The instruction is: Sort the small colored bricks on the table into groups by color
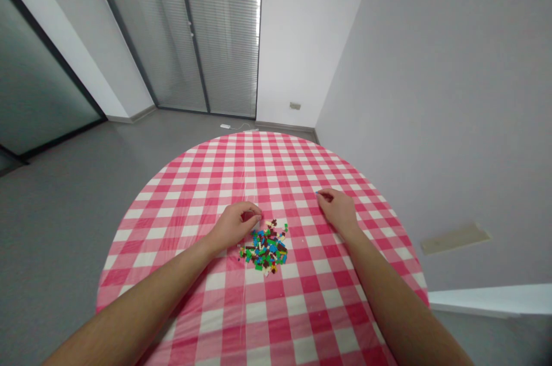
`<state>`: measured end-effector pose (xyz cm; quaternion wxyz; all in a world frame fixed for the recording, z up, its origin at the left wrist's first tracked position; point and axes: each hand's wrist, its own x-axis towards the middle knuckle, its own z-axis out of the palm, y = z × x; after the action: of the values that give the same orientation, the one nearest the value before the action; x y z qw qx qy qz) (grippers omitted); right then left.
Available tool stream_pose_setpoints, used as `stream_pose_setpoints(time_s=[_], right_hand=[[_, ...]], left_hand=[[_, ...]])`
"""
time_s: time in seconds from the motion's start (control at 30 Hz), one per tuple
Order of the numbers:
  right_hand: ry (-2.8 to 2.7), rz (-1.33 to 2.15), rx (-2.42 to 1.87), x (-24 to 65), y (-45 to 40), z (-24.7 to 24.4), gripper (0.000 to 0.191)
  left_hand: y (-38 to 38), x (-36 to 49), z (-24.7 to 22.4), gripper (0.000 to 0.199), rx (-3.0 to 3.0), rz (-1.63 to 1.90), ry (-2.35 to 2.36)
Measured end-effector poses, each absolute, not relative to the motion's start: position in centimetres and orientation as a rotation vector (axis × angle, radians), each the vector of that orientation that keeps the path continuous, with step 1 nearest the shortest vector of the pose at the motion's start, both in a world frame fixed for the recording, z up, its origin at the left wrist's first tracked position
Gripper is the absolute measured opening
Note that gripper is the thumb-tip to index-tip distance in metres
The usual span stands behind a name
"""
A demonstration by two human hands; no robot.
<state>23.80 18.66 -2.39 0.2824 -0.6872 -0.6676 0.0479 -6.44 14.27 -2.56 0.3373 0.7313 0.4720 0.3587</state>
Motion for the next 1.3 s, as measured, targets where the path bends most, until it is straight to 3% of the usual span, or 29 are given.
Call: stream_pose_setpoints(time_s=[1.3], right_hand=[[-2.117,-0.079,-1.801,24.5,21.5,-3.9,0.024]], left_hand=[[14.4,-6.4,-2.8,0.012,1.862,0.959,1.273]])
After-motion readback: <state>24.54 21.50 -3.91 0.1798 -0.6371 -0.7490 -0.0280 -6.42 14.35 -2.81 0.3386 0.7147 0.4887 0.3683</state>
